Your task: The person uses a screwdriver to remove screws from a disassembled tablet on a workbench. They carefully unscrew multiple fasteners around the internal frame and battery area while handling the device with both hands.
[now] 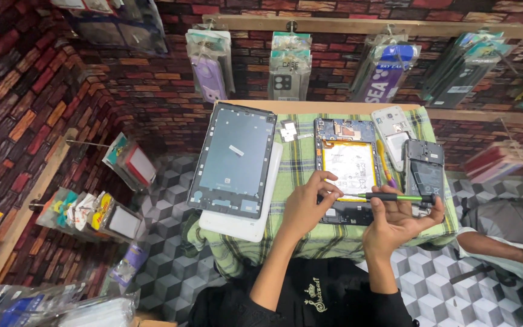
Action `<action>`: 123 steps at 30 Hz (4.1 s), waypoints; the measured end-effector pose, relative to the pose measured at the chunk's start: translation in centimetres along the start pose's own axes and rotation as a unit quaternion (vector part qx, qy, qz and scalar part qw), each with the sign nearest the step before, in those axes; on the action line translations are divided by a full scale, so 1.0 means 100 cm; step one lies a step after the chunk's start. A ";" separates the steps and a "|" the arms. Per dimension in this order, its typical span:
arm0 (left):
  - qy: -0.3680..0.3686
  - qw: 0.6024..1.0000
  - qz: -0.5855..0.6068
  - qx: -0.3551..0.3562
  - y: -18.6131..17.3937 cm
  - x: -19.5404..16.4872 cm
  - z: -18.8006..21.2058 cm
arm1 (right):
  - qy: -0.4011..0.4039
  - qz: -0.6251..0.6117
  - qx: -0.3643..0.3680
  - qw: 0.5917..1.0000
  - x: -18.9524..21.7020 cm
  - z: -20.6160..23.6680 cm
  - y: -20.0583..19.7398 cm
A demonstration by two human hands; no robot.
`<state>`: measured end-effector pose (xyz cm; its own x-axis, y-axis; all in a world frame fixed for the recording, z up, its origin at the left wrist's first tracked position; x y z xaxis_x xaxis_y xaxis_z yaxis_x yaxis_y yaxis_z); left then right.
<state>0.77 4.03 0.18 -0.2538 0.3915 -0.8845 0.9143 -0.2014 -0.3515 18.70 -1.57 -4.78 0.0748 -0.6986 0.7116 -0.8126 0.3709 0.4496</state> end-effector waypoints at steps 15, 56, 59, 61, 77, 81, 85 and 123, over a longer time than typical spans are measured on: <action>0.012 1.000 -0.006 -0.004 -0.002 -0.003 0.002 | 0.001 0.004 0.009 1.000 0.000 0.000 0.001; 0.006 1.000 0.011 -0.007 0.000 -0.002 0.001 | 0.001 0.000 0.000 1.000 -0.001 0.001 -0.004; 0.003 1.000 0.009 -0.005 0.000 -0.002 0.001 | 0.004 0.001 0.003 1.000 -0.001 0.002 -0.004; 0.002 1.000 0.013 -0.005 0.000 -0.002 0.001 | 0.006 0.001 0.004 1.000 -0.001 0.002 -0.005; 0.016 1.000 0.016 -0.003 -0.001 -0.001 0.000 | 0.018 -0.016 -0.003 1.000 -0.003 0.001 -0.008; 0.020 1.000 0.006 -0.005 -0.002 -0.003 0.001 | 0.012 -0.001 -0.002 1.000 -0.003 0.002 -0.009; 0.018 1.000 0.010 -0.006 -0.003 -0.006 0.001 | 0.002 0.033 0.008 0.999 -0.003 0.003 -0.010; 0.042 0.998 0.030 -0.037 -0.003 -0.006 0.000 | 0.008 0.014 -0.018 1.000 -0.006 0.005 -0.020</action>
<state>0.66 3.87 0.85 -0.1737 0.4561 -0.8728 0.9483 -0.1617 -0.2733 20.02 -2.19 -6.41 0.0618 -0.6773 0.7331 -0.7936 0.4121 0.4477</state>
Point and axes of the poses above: each hand's wrist, its own z-axis away from the middle knuckle, its own y-axis out of the palm, x = y × z, the point moved 4 cm from there along -z, towards the middle knuckle, and after that the axes turned 3 degrees about y, right-handed, at the moved point
